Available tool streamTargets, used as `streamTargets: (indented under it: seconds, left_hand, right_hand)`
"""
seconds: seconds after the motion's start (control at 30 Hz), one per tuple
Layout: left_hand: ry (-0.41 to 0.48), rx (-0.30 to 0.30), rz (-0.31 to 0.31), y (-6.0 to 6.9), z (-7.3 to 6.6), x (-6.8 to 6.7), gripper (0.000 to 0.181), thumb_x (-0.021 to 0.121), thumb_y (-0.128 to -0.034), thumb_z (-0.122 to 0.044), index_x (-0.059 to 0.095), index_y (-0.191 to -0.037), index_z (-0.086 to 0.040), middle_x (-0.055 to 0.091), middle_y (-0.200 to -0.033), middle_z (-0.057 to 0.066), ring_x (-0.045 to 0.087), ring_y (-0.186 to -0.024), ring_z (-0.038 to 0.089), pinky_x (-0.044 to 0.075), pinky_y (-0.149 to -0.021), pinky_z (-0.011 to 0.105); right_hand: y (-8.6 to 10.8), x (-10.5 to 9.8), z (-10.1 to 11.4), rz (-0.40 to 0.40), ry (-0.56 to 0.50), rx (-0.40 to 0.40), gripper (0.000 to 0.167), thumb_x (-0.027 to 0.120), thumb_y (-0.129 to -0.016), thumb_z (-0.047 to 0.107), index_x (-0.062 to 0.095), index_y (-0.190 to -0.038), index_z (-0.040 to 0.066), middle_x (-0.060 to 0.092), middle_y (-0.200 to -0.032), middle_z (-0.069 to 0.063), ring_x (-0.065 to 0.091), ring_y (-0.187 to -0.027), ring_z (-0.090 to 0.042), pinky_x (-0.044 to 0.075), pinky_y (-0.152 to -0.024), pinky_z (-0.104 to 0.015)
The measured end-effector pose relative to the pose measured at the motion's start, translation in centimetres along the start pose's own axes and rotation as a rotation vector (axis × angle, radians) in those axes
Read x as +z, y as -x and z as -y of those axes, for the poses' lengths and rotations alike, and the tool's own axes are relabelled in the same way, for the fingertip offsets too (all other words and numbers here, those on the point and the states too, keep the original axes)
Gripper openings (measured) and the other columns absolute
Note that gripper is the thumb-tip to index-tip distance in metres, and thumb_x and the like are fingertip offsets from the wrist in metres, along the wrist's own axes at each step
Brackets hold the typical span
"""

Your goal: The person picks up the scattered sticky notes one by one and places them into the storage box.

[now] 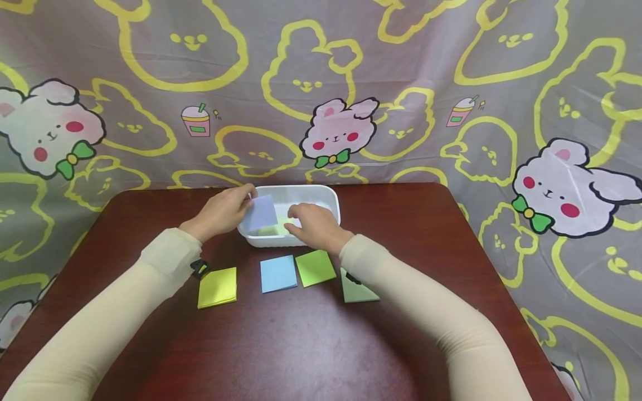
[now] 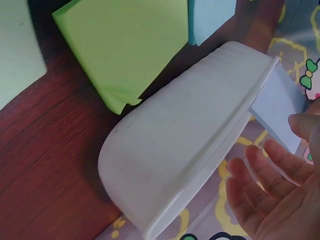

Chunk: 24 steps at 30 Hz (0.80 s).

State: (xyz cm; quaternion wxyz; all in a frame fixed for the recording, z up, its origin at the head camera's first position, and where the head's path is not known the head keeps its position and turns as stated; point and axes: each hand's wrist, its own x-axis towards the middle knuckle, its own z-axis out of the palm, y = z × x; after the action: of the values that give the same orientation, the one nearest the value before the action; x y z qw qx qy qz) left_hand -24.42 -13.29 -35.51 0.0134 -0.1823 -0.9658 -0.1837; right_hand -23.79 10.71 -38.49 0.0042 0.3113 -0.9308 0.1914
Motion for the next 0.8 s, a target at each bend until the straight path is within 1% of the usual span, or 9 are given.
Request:
streamTargets:
  seconds: [0.2, 0.37, 0.53, 0.63, 0.8]
  left_hand:
    - [-0.012, 0.011, 0.024, -0.7, -0.3, 0.2, 0.018, 0.05, -0.1051, -0.014, 0.058, -0.12, -0.007, 0.069, -0.11, 0.016, 0.063, -0.094, 0.029, 0.052, -0.083, 0.047]
    - [-0.014, 0.012, 0.043, -1.2, -0.5, 0.4, 0.019, 0.05, -0.1052, -0.014, 0.058, -0.121, -0.008, 0.07, -0.113, 0.015, 0.064, -0.094, 0.029, 0.052, -0.084, 0.046]
    - [-0.012, 0.01, 0.046, -1.6, -0.9, 0.5, 0.019, 0.049, -0.1057, -0.015, 0.058, -0.121, -0.009, 0.069, -0.11, 0.013, 0.062, -0.091, 0.028, 0.051, -0.081, 0.045]
    - [-0.007, 0.004, 0.052, -2.0, -0.9, 0.8, 0.018, 0.048, -0.1056, -0.015, 0.057, -0.121, -0.009, 0.069, -0.11, 0.013, 0.061, -0.09, 0.027, 0.051, -0.082, 0.045]
    - [0.003, -0.004, 0.052, -2.7, -0.8, 1.2, 0.018, 0.049, -0.1047, -0.014, 0.058, -0.12, -0.009, 0.069, -0.111, 0.013, 0.063, -0.093, 0.029, 0.052, -0.084, 0.048]
  right_hand:
    - [0.0, -0.2, -0.8, -0.011, 0.016, 0.017, 0.035, 0.064, -0.099, 0.032, 0.068, -0.122, 0.006, 0.073, -0.117, -0.007, 0.069, -0.111, -0.023, 0.054, -0.096, -0.041]
    - [-0.1, -0.3, -1.2, -0.006, 0.011, 0.039, 0.034, 0.065, -0.098, 0.032, 0.068, -0.121, 0.007, 0.073, -0.116, -0.007, 0.068, -0.11, -0.022, 0.055, -0.095, -0.041]
    - [-0.3, -0.4, -1.3, -0.01, 0.0, 0.04, 0.033, 0.065, -0.098, 0.032, 0.069, -0.121, 0.007, 0.073, -0.115, -0.007, 0.068, -0.107, -0.021, 0.056, -0.094, -0.041]
    - [-0.3, -0.3, -1.5, -0.008, -0.008, 0.039, 0.033, 0.066, -0.098, 0.031, 0.068, -0.121, 0.007, 0.073, -0.115, -0.007, 0.068, -0.107, -0.021, 0.056, -0.094, -0.04]
    - [-0.4, -0.2, -1.8, -0.006, -0.004, 0.042, 0.033, 0.065, -0.098, 0.032, 0.068, -0.12, 0.007, 0.073, -0.115, -0.006, 0.068, -0.107, -0.022, 0.055, -0.094, -0.041]
